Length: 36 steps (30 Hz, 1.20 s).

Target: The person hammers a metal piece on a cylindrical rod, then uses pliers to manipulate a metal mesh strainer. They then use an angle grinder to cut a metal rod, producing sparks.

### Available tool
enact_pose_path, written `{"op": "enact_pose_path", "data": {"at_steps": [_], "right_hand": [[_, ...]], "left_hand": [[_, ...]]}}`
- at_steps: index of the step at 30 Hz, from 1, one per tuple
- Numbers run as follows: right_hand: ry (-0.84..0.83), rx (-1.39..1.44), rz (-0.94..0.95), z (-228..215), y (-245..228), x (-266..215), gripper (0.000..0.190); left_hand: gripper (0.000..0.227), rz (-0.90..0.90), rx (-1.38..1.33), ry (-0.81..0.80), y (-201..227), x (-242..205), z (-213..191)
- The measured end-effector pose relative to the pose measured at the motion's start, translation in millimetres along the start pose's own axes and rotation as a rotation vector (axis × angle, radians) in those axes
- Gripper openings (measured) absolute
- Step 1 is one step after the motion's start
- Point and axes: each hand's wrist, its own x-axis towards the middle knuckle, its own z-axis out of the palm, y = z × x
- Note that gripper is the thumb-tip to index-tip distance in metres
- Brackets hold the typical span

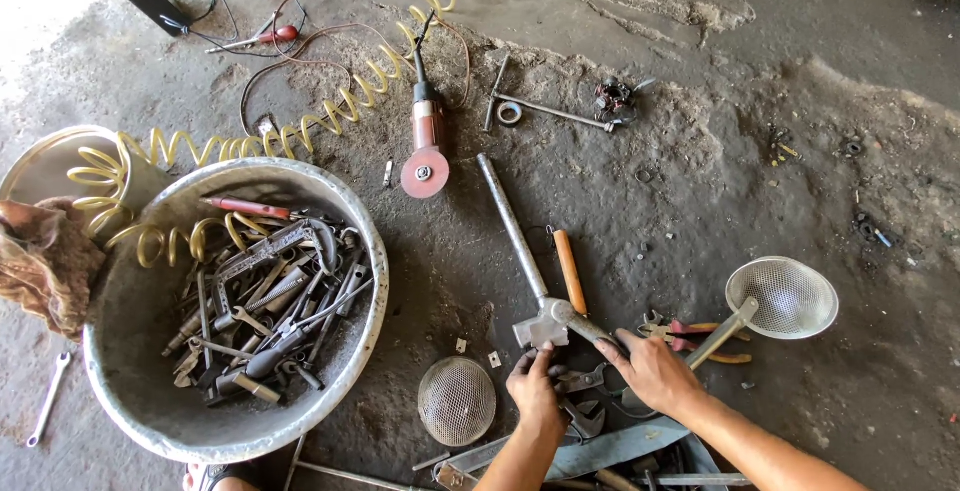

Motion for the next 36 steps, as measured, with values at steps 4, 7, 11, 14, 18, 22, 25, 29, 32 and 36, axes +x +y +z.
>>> {"op": "enact_pose_path", "data": {"at_steps": [4, 7, 11, 14, 18, 22, 25, 29, 32, 36], "right_hand": [[0.201, 0.018, -0.202, 15.2, 4.7, 3.6, 0.059], [0.095, 0.014, -0.214, 11.9, -2.2, 5.5, 0.05], [-0.032, -0.068, -0.151, -9.0, -25.9, 4.2, 0.049], [-0.051, -0.035, -0.116, -3.1, -33.6, 0.6, 0.047], [-0.038, -0.092, -0.147, 9.7, -21.6, 13.5, 0.046], [-0.066, -0.02, -0.102, -12.4, -37.0, 5.4, 0.045], [0.079, 0.027, -0.23, 9.4, -18.7, 2.2, 0.045], [0.005, -0.071, -0.11, -6.5, -22.2, 3.3, 0.046], [-0.047, -0.061, -0.015, -18.8, -26.9, -4.8, 0.048], [0.091, -0.056, -0.132, 13.5, 17.5, 5.3, 0.049]], "left_hand": [[0.02, 0.054, 0.032, -0.064, -5.0, 13.7, -8.2], [0.019, 0.048, 0.098, -0.05, 2.5, 8.5, -6.4], [0.021, 0.048, 0.12, -0.046, 8.5, 2.7, -3.2], [0.022, 0.031, 0.135, -0.034, 15.1, -6.1, -4.0], [0.022, 0.025, 0.137, -0.045, 15.9, -3.7, -4.9], [0.021, 0.0, 0.138, -0.034, 13.8, -2.1, -2.0], [0.021, 0.032, 0.113, -0.024, 2.8, 9.3, -12.1], [0.02, 0.032, 0.067, -0.003, 4.4, 12.1, -5.6], [0.018, 0.032, 0.049, 0.001, 5.3, 9.9, -5.1], [0.021, 0.048, 0.004, -0.018, 2.1, 14.2, -6.0]]}}
